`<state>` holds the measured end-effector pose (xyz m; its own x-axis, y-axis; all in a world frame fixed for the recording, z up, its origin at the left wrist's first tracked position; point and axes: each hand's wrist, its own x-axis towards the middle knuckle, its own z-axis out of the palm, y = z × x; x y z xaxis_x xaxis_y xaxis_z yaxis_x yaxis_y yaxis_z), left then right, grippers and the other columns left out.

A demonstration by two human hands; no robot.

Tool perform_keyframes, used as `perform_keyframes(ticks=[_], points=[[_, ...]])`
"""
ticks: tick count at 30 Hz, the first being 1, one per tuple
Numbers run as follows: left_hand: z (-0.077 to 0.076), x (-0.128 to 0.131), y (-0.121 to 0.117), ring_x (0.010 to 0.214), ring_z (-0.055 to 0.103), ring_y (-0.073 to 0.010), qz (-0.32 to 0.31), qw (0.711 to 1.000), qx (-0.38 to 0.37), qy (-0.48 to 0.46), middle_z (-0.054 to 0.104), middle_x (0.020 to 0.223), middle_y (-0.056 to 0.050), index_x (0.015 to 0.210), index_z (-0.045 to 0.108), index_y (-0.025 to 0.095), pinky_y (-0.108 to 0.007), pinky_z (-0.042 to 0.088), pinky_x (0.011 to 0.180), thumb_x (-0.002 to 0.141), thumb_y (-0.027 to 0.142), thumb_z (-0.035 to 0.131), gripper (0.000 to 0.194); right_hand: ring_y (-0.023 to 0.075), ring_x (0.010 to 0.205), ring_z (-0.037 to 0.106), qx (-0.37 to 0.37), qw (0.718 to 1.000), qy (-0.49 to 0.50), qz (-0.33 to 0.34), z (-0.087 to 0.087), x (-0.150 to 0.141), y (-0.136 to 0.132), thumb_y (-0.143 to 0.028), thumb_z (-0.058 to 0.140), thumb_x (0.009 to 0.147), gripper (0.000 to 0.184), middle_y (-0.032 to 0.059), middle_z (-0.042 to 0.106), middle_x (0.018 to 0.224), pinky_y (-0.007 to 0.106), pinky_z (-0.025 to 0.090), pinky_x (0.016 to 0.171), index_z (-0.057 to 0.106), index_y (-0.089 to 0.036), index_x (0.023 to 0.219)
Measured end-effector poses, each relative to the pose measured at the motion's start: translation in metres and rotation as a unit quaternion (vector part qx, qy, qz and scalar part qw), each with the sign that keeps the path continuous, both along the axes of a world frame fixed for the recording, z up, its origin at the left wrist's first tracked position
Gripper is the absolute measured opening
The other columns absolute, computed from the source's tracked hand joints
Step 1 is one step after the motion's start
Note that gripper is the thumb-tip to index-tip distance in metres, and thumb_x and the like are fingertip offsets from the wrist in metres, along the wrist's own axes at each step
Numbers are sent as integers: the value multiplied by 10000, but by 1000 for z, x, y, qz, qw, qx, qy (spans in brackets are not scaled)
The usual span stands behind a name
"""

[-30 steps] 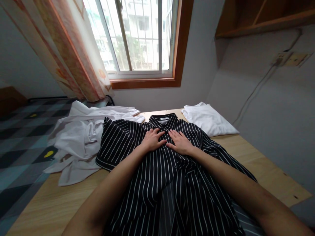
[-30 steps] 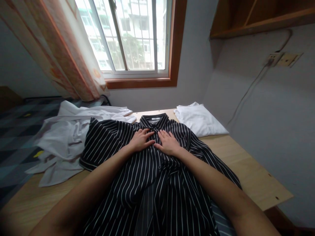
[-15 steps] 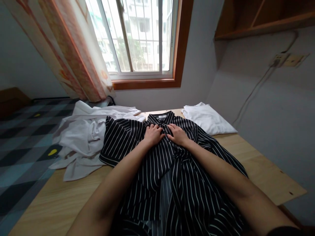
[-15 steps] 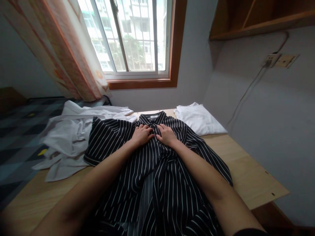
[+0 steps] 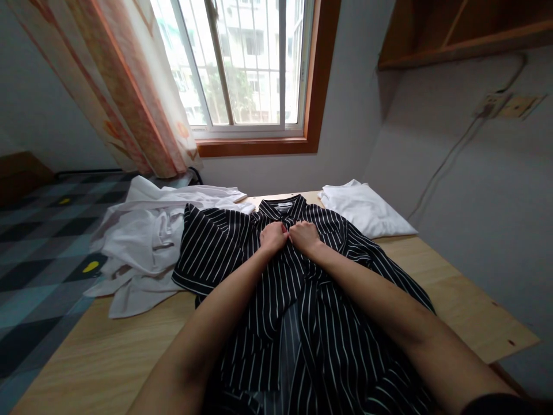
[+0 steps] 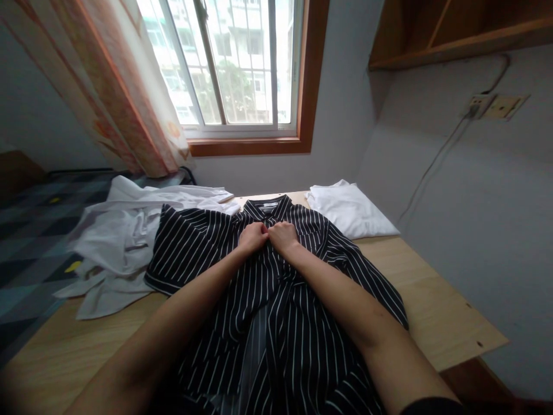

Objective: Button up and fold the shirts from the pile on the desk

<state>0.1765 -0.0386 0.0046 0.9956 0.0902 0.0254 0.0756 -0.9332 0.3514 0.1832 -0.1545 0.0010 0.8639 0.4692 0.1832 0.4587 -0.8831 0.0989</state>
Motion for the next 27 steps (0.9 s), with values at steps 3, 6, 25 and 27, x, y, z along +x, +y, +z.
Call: perform_keyframes(ticks=[3, 6, 25, 27], points=[[-3, -9, -1, 947, 638, -222, -21, 998, 29, -57, 703, 990, -85, 891, 694, 199, -295, 466, 809, 901, 278, 541, 173, 283, 942, 648, 5, 1000, -12, 2, -1, 0, 1, -163, 461, 954, 277, 195, 693, 1010, 344, 504, 745, 726, -86, 976], [-9, -16, -2, 935, 629, -218, -50, 990, 57, -119, 686, 979, -94, 918, 674, 174, -303, 460, 817, 935, 224, 474, 206, 280, 942, 648, 32, 999, -20, -16, -3, 0, 1, -186, 462, 956, 270, 189, 684, 1041, 341, 502, 744, 703, -84, 1023], [-19, -21, 3, 936, 590, -236, -73, 982, 101, -139, 654, 958, -94, 924, 711, 180, -349, 432, 805, 975, 273, 426, 304, 249, 847, 663, 223, 971, 42, -74, -7, 11, -12, -218, 586, 877, 162, 121, 721, 898, 331, 471, 773, 734, -160, 843], [-19, -21, 3, 933, 587, -230, -66, 984, 87, -140, 656, 962, -93, 933, 707, 178, -342, 434, 813, 969, 274, 441, 285, 229, 817, 663, 285, 953, 63, -84, -11, 13, -14, -260, 632, 870, 143, 87, 725, 840, 318, 470, 770, 728, -175, 806]])
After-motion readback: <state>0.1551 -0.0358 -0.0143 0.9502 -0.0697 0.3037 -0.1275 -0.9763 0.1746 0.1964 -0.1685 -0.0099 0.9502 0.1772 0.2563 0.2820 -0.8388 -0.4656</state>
